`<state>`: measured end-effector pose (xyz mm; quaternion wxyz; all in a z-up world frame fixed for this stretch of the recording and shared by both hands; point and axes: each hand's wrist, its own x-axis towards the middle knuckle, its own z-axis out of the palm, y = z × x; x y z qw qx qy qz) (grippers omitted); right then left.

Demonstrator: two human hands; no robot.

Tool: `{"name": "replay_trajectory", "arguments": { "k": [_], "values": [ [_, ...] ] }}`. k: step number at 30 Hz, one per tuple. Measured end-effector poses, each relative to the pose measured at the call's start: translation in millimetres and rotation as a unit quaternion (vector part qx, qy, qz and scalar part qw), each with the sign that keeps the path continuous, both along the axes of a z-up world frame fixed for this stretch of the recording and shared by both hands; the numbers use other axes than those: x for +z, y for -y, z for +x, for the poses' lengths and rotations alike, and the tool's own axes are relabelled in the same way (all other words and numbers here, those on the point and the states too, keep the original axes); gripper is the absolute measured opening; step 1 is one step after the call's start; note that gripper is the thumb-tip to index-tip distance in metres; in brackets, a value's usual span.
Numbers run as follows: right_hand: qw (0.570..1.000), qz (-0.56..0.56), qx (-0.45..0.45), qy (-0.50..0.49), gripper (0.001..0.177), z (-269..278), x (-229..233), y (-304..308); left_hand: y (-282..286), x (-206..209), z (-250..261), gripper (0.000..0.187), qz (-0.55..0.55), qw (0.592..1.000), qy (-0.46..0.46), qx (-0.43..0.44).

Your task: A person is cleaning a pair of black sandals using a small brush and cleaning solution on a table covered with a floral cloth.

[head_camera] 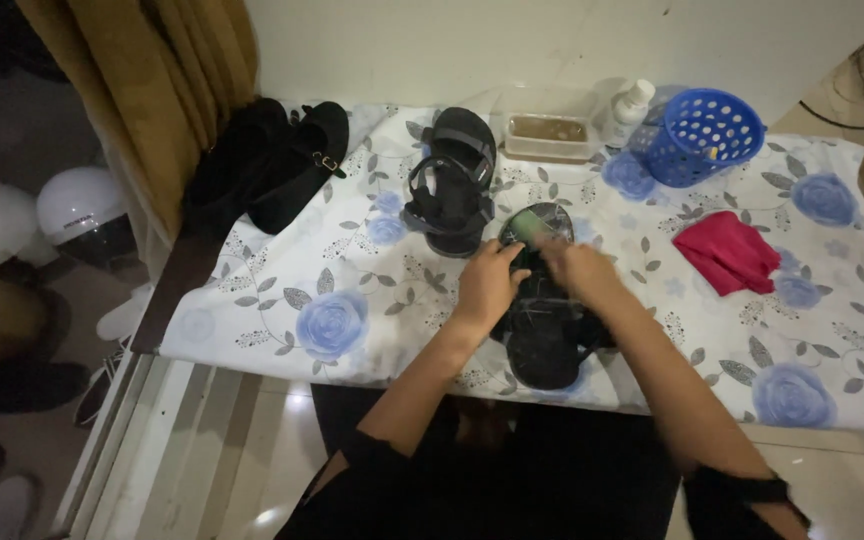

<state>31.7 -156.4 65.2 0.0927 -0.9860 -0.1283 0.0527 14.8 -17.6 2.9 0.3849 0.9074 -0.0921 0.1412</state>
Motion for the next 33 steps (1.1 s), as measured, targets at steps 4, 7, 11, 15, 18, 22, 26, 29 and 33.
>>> {"name": "replay_trajectory", "arguments": {
  "k": [4,7,11,15,18,22,26,29,33],
  "values": [
    [0.996,-0.077,0.03,0.029,0.025,-1.1,-0.6,20.5,-0.3,-12.2,4.7,0.036,0.05,0.999,0.017,0.006],
    [0.992,-0.096,-0.039,0.067,0.03,5.8,14.5,20.0,3.1,-5.8,-2.0,0.037,-0.003,1.0,0.018,0.005],
    [0.997,-0.05,-0.038,0.043,0.029,21.6,-18.5,0.0,3.4,-5.3,0.5,0.04,-0.033,0.999,-0.001,0.023],
    [0.996,-0.081,-0.024,0.032,0.04,17.9,-20.9,6.3,1.9,-9.2,0.9,0.04,-0.037,0.999,0.001,0.013],
    [0.991,-0.079,-0.044,0.098,0.036,28.8,-7.9,25.3,0.4,-29.6,10.8,0.04,0.07,0.997,0.029,0.005],
    [0.994,-0.073,-0.025,0.076,0.037,25.0,-25.1,8.8,2.8,-30.6,9.8,0.042,0.013,1.0,0.019,0.009],
    [0.997,-0.071,-0.013,0.018,0.034,24.0,-32.8,2.1,4.3,-36.5,16.3,0.044,-0.014,0.999,0.028,0.024],
    [0.994,-0.075,-0.073,0.028,0.036,20.5,-12.2,3.1,8.8,-39.6,10.0,0.046,-0.017,0.999,0.031,0.037],
    [0.996,-0.004,-0.084,0.008,0.044,2.3,11.8,-21.6,12.0,-21.0,1.4,0.043,-0.044,0.997,0.014,0.06]
  ]
}}
